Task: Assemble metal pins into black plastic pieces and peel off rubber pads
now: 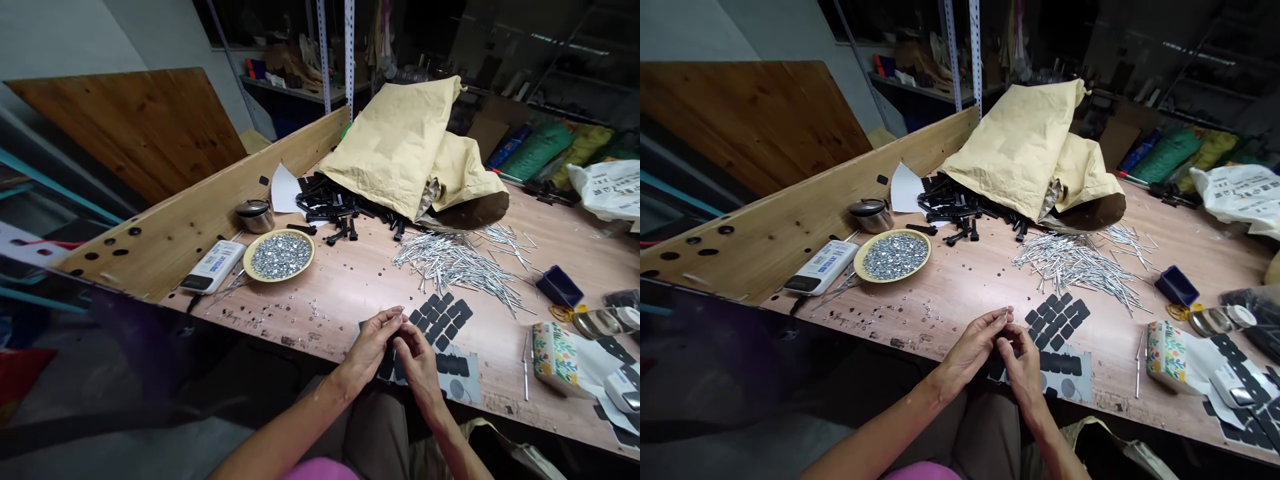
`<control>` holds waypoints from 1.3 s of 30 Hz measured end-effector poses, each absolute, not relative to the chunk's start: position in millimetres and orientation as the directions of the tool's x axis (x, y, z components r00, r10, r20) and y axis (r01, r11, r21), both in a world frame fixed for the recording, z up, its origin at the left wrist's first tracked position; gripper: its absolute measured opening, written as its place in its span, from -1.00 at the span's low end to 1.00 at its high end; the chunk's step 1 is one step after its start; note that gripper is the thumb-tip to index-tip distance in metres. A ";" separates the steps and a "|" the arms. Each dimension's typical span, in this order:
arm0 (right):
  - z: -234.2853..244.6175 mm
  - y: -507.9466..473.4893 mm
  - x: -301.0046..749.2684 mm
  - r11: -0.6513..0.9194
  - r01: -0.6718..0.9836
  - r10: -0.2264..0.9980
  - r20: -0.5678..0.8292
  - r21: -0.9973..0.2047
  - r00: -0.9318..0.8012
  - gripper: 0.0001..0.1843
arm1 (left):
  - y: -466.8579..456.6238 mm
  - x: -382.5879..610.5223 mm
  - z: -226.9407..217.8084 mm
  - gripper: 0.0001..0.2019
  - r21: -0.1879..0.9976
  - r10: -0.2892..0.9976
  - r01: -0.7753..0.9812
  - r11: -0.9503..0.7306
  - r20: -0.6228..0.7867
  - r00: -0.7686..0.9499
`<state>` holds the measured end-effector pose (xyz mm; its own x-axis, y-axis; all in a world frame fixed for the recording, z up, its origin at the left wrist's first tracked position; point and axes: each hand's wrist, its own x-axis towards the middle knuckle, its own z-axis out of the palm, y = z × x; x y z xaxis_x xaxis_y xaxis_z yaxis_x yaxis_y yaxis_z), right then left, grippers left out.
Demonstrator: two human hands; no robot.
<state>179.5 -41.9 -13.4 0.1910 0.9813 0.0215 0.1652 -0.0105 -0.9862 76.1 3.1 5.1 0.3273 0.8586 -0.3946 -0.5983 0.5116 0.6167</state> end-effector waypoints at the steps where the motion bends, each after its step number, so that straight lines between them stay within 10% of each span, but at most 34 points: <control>1: -14.9 -43.9 177.5 -0.020 0.134 0.977 0.009 -0.991 0.211 -0.62 | 1.1 82.5 2.8 -0.60 0.610 0.858 -0.605 0.511 -0.407 0.314; 10: -20.7 -47.1 222.7 -0.102 0.434 0.936 0.062 -0.895 0.347 -0.72 | -5.5 123.0 -23.8 -0.71 0.809 0.930 -0.459 0.369 -0.325 0.175; 16: -47.8 -26.9 301.4 -0.114 0.902 0.868 0.400 -0.417 0.294 -0.73 | -9.2 113.6 -45.6 -0.42 0.921 0.928 -0.187 0.343 -0.302 0.218; 23: -63.0 -5.1 346.8 0.041 0.999 0.920 0.391 -0.009 -0.034 -0.69 | -8.9 59.3 -76.4 -0.53 0.974 0.993 0.217 -0.064 0.084 -0.082; 27: -64.3 -11.3 338.2 0.416 0.907 0.873 0.307 -0.063 -0.379 -0.68 | -5.1 46.9 -87.5 -0.55 0.948 0.988 0.313 -0.066 0.106 -0.111; 39: -55.3 -7.5 339.6 0.224 0.937 0.954 0.258 -0.267 -0.154 -0.59 | -2.3 48.2 -90.3 -0.50 0.966 0.981 0.257 0.038 0.013 -0.192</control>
